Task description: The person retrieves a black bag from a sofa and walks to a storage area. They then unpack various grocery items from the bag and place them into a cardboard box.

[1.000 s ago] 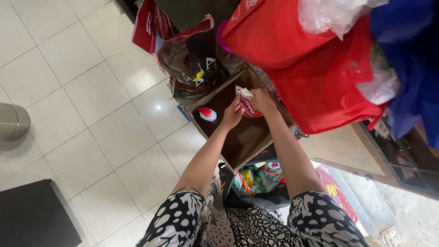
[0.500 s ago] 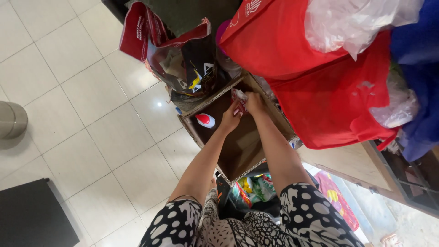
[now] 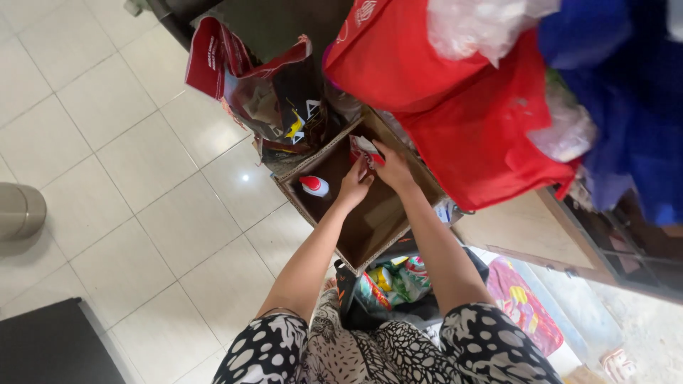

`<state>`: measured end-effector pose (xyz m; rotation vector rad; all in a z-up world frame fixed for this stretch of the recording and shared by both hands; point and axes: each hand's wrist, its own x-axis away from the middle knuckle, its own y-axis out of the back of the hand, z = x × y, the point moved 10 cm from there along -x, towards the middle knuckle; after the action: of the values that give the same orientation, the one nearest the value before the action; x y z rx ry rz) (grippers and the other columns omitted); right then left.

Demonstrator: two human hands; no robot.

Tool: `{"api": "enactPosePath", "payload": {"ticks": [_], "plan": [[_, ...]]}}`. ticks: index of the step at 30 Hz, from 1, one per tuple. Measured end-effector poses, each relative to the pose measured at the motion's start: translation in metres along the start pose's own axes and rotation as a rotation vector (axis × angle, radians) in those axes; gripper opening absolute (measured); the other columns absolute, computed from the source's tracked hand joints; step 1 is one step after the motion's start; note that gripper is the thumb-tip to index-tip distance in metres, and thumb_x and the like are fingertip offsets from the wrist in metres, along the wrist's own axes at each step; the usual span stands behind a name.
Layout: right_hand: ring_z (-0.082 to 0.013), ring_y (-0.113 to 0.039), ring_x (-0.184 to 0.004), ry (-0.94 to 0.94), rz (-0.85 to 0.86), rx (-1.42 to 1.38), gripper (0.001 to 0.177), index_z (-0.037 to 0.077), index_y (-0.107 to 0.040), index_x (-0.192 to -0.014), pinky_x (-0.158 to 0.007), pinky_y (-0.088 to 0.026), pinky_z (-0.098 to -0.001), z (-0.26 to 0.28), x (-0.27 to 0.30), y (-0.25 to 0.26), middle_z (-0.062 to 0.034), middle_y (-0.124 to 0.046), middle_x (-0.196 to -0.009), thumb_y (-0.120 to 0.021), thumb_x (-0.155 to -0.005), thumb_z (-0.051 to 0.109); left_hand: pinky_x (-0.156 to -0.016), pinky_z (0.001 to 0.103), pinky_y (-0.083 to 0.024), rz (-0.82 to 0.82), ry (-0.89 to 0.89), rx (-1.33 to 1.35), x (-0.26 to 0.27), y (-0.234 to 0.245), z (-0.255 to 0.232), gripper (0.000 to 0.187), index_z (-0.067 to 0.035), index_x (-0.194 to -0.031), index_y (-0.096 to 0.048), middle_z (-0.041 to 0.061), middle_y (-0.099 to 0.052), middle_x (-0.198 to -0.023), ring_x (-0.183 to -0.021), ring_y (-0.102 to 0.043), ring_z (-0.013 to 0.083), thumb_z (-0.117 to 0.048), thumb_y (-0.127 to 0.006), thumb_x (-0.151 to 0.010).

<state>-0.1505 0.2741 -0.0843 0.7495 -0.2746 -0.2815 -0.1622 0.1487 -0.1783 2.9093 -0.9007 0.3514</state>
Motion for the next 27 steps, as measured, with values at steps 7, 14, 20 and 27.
{"api": "enactPosePath", "payload": {"ticks": [7,14,20,27], "plan": [[-0.0265,-0.065,-0.122,-0.082,0.098,-0.164,0.055,0.016,-0.061,-0.143,-0.1,-0.055,-0.0378,-0.016,0.109,0.066,-0.0184,-0.069,-0.128,-0.075,-0.09,0.016,-0.109,0.036,-0.049,0.123,0.021,0.053,0.055,-0.027,-0.027,0.08,-0.009,-0.16,-0.027,0.015,-0.039,-0.162,-0.145,-0.046,0.0285,0.001,-0.065,-0.091],[-0.0161,-0.072,-0.107,-0.077,0.011,-0.504,0.033,0.003,-0.069,-0.124,-0.094,-0.058,-0.03,-0.157,0.21,0.08,-0.0083,-0.076,-0.118,-0.068,-0.091,-0.001,-0.094,0.037,-0.06,0.325,-0.105,0.05,0.138,-0.079,-0.082,0.04,0.001,-0.138,-0.054,0.019,-0.068,-0.129,-0.118,-0.069,0.0305,-0.003,-0.064,-0.1],[-0.0259,-0.077,-0.101,-0.351,0.079,0.046,0.032,0.009,-0.077,-0.118,-0.092,-0.06,-0.0376,-0.276,0.27,0.02,-0.0143,-0.08,-0.109,-0.076,-0.087,0.016,-0.089,0.04,-0.062,0.782,0.062,-0.29,0.18,-0.155,0.056,0.037,0.003,-0.13,-0.065,0.017,-0.077,-0.111,-0.104,-0.078,0.0311,-0.016,-0.073,-0.099],[-0.0412,-0.058,-0.12,-0.446,-0.11,0.131,0.1,0.012,-0.04,-0.146,-0.094,-0.051,-0.0481,-0.285,0.318,-0.009,-0.0203,-0.064,-0.126,-0.092,-0.061,0.019,-0.109,0.046,-0.047,0.397,-0.189,-0.965,0.173,-0.147,0.084,0.091,0.008,-0.155,-0.03,0.031,-0.044,-0.141,-0.128,-0.052,0.0462,-0.004,-0.078,-0.079]]}}
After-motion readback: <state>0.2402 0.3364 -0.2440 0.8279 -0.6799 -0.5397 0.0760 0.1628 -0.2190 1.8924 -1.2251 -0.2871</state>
